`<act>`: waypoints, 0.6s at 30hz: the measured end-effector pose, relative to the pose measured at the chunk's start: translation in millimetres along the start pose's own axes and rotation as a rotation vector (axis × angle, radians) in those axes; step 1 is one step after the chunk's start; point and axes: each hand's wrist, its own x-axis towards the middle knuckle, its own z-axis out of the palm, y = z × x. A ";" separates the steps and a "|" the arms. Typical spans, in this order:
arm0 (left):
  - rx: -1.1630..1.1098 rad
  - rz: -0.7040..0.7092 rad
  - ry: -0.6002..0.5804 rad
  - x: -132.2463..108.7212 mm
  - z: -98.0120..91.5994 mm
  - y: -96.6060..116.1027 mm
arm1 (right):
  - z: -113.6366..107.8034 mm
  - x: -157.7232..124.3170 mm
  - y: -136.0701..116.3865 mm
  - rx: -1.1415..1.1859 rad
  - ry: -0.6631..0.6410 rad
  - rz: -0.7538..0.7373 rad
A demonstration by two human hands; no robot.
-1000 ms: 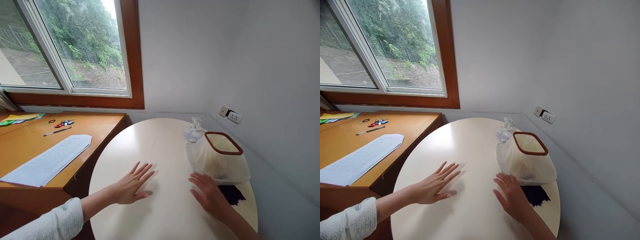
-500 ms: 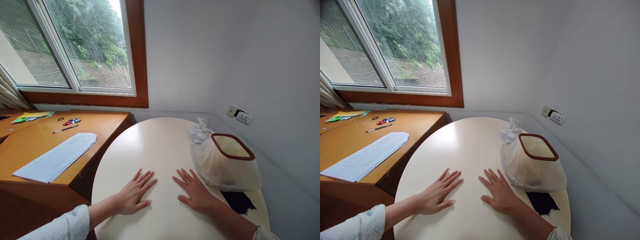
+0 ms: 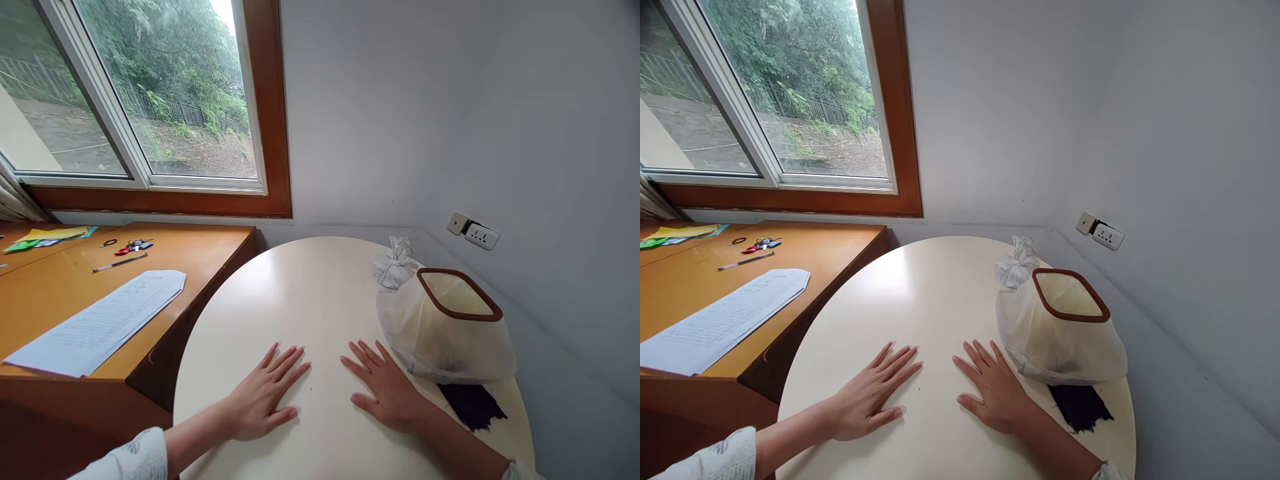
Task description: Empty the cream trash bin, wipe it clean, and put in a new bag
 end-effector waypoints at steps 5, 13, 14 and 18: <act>0.028 0.000 -0.016 0.6 -1.3 1.5 | -0.9 0.1 -0.7 0.020 -0.004 0.007; 0.030 -0.009 0.033 1.5 -0.6 1.5 | -5.4 -1.3 -5.0 0.067 0.009 0.041; 0.033 -0.017 0.034 1.7 -0.3 1.5 | -6.0 -1.7 -5.5 0.071 0.013 0.046; 0.049 -0.043 0.082 3.1 2.5 2.2 | -7.5 -2.8 -6.6 0.087 0.027 0.063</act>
